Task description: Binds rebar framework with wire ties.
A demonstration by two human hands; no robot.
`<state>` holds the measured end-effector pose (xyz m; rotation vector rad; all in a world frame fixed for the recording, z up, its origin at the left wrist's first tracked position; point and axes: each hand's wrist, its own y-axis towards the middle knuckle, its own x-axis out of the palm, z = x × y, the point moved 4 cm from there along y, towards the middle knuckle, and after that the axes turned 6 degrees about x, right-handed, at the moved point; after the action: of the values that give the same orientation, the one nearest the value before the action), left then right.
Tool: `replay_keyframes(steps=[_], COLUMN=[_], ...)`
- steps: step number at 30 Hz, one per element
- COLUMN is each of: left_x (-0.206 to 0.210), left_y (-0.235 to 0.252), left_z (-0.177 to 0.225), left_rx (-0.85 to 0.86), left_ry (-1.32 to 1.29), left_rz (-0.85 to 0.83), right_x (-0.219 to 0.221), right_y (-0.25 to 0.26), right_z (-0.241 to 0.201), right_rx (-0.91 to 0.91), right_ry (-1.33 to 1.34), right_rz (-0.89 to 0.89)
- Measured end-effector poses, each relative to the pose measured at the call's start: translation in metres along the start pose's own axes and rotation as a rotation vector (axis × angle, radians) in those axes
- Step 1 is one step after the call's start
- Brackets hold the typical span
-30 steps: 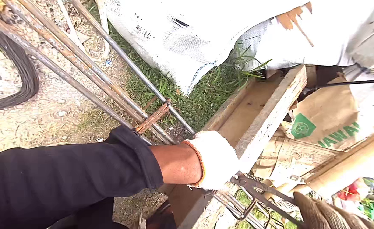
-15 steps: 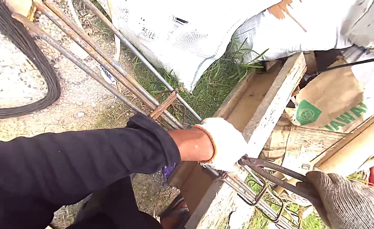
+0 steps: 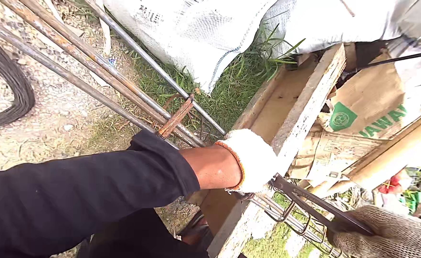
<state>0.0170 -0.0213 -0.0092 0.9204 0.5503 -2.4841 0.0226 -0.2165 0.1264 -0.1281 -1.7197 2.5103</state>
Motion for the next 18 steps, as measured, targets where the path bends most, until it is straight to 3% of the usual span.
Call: replay_keyframes(steps=[11,18], left_x=[0.002,0.000], left_y=[-0.001,-0.003], left_z=[0.000,0.001], left_rx=[0.034,0.035], left_ry=[0.000,0.014], left_rz=[0.034,0.033], right_x=[0.029,0.033], right_y=[-0.012,-0.006], right_z=[-0.006,0.006], right_rx=[-0.059,-0.103], right_ry=[-0.233,-0.041], right_rz=[0.311,0.287])
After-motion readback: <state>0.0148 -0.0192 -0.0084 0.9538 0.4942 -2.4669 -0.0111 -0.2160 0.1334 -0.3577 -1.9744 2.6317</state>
